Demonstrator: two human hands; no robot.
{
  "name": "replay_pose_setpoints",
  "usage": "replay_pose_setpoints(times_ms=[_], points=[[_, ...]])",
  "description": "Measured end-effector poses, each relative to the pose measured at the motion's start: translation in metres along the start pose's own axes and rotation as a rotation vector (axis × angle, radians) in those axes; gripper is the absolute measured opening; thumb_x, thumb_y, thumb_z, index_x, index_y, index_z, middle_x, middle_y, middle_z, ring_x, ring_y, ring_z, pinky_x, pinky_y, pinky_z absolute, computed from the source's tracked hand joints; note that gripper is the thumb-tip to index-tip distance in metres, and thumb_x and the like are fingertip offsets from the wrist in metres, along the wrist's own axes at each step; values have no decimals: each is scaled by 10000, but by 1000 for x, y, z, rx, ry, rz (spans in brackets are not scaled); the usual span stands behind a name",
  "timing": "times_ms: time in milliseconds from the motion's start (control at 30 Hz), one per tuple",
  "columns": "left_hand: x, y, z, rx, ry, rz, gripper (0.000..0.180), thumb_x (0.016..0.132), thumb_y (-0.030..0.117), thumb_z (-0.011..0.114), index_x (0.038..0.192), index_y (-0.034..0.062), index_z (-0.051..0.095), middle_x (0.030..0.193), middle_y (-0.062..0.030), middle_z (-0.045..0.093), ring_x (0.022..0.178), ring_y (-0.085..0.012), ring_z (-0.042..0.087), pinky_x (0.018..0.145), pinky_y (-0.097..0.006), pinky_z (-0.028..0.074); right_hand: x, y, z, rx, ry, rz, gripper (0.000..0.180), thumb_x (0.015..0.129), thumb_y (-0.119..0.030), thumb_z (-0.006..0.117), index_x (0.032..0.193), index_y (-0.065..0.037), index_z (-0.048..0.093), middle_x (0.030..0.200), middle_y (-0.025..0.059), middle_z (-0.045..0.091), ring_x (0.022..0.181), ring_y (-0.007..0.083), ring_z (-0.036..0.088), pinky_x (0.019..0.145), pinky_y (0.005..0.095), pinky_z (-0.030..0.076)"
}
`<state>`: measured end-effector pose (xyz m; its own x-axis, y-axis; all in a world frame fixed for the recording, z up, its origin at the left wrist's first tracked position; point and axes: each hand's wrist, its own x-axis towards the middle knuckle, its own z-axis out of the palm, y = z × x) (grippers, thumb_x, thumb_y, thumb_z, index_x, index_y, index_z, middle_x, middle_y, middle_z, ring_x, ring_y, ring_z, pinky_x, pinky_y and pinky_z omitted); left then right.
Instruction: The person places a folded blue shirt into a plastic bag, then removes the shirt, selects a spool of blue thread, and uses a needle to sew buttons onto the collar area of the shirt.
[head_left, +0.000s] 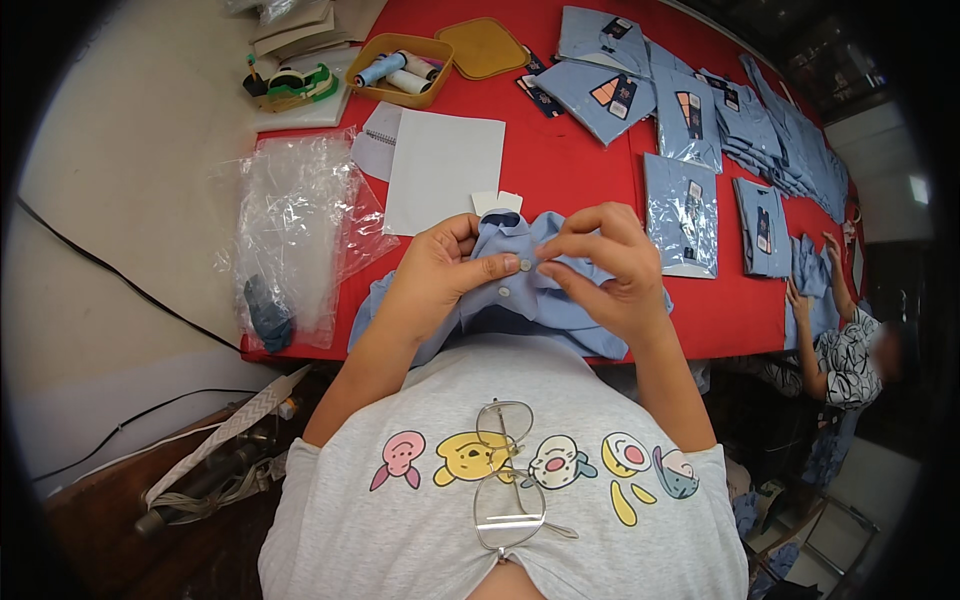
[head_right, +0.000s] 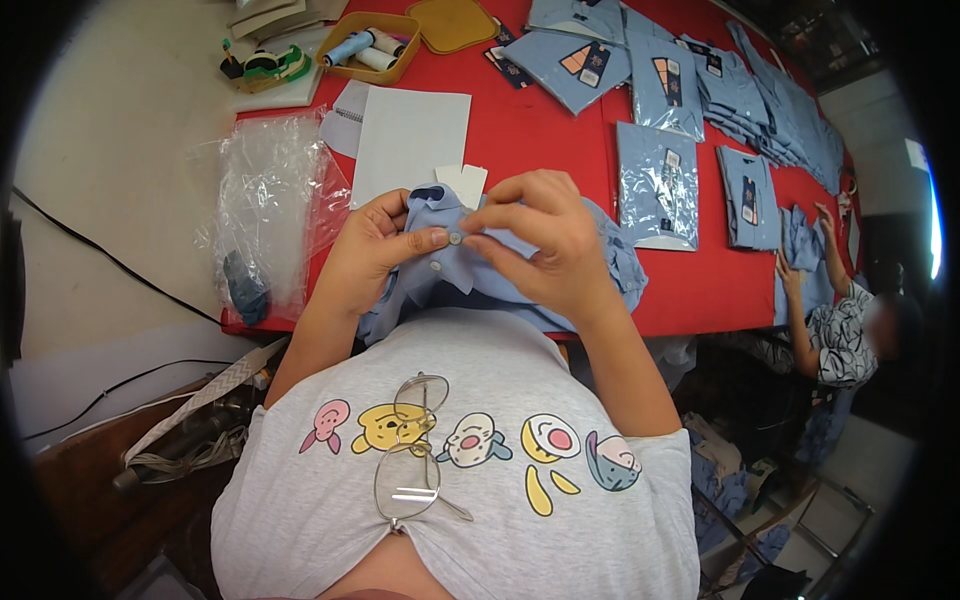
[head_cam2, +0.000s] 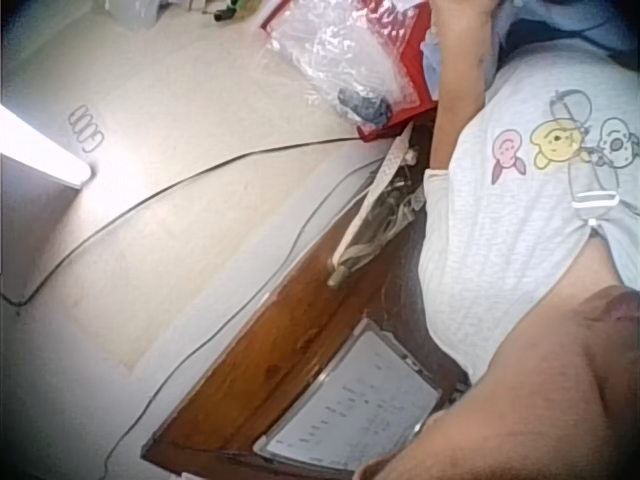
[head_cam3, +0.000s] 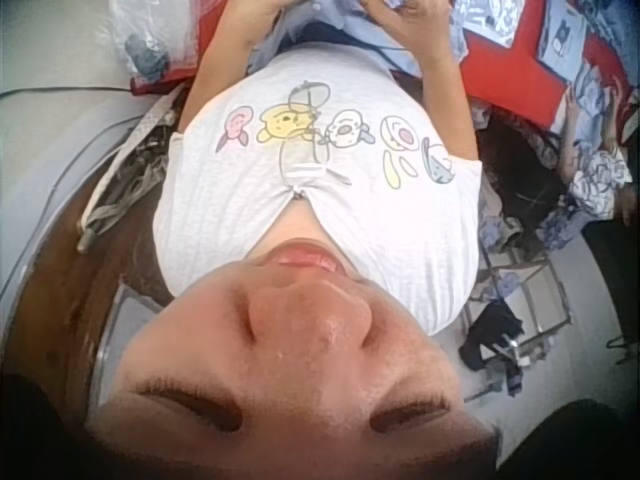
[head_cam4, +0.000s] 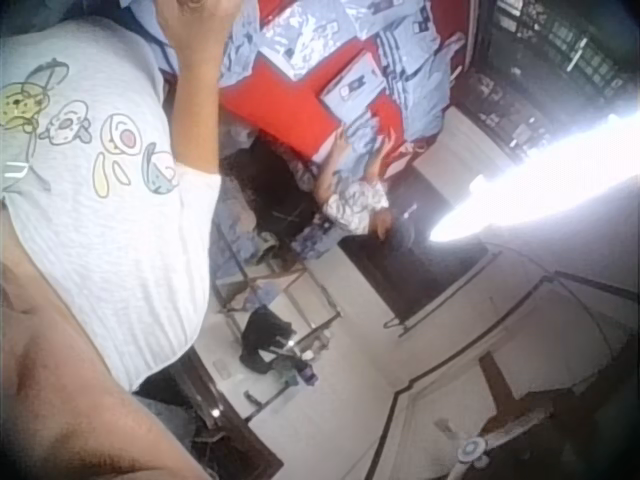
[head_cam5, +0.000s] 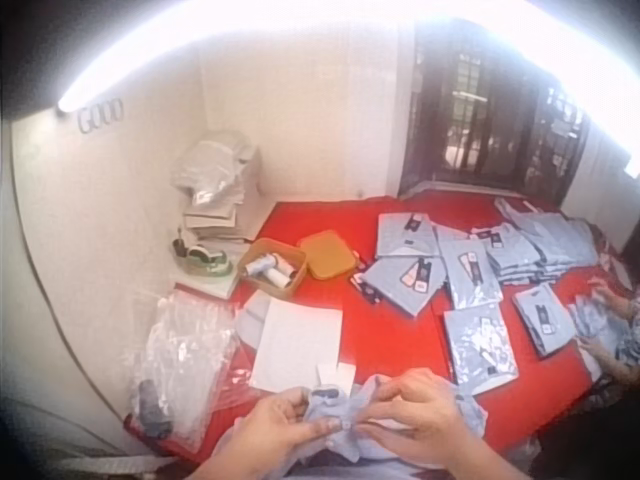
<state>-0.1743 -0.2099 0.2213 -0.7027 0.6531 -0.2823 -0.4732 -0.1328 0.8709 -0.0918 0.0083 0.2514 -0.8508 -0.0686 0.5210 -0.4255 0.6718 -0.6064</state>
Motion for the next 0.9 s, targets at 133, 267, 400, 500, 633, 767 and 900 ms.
replay_pose_setpoints(times_ms=[133, 267, 400, 500, 633, 767, 900], points=[[1, 0, 1, -24, -25, 9, 350, 885, 28, 810, 1190, -41, 654, 1111, -100, 738, 988, -128, 709, 891, -257, 574, 2, -2, 6, -63, -78, -99, 196, 782, -37, 811, 959, -94, 752, 935, 52, 679, 848, 218, 629, 781, 334, 469], [1, -1, 3, 9, -15, 11, 394, 886, 49, 820, 1230, -46, 653, 1100, -93, 737, 976, -116, 698, 886, -250, 573, -7, -4, 15, 243, 31, 64, 165, 917, -65, 747, 1059, -53, 664, 951, 79, 696, 841, 186, 660, 712, 294, 469], [0, 0, 1, 59, 44, 27, 377, 886, 26, 807, 1223, -44, 654, 1100, -101, 743, 994, -128, 702, 909, -258, 563, -3, -8, -36, 904, 211, 220, 128, 1132, -149, 450, 1183, -38, 489, 917, 110, 693, 761, 166, 676, 592, 265, 477], [4, -5, -7, 96, 81, 75, 367, 890, 21, 799, 1223, -43, 659, 1096, -102, 745, 998, -130, 699, 917, -261, 560, 4, -12, -85, 983, 396, 128, 188, 1134, -199, 459, 1195, -22, 475, 756, 35, 508, 631, 144, 543, 532, 265, 467], [7, -3, -2, 54, 89, 74, 350, 895, 16, 789, 1218, -41, 666, 1095, -106, 748, 999, -130, 698, 921, -263, 557, 3, -16, -111, 945, 444, 8, 204, 1135, -214, 462, 1206, -23, 464, 768, 14, 454, 672, 124, 492, 555, 272, 473], [11, -2, 4, 24, 67, 74, 331, 896, 20, 793, 1196, -30, 662, 1091, -96, 744, 994, -127, 698, 921, -266, 559, 6, -18, -75, 829, 421, 72, 154, 1101, -124, 523, 1190, -1, 547, 854, 46, 564, 751, 151, 568, 628, 272, 503], [8, -3, 5, -43, 54, 116, 327, 896, 25, 798, 1189, -6, 654, 1092, -79, 739, 995, -122, 697, 923, -270, 561, 9, -21, -28, 195, 152, 128, 105, 914, 12, 738, 1010, -4, 700, 934, 75, 630, 824, 167, 638, 659, 319, 512]])
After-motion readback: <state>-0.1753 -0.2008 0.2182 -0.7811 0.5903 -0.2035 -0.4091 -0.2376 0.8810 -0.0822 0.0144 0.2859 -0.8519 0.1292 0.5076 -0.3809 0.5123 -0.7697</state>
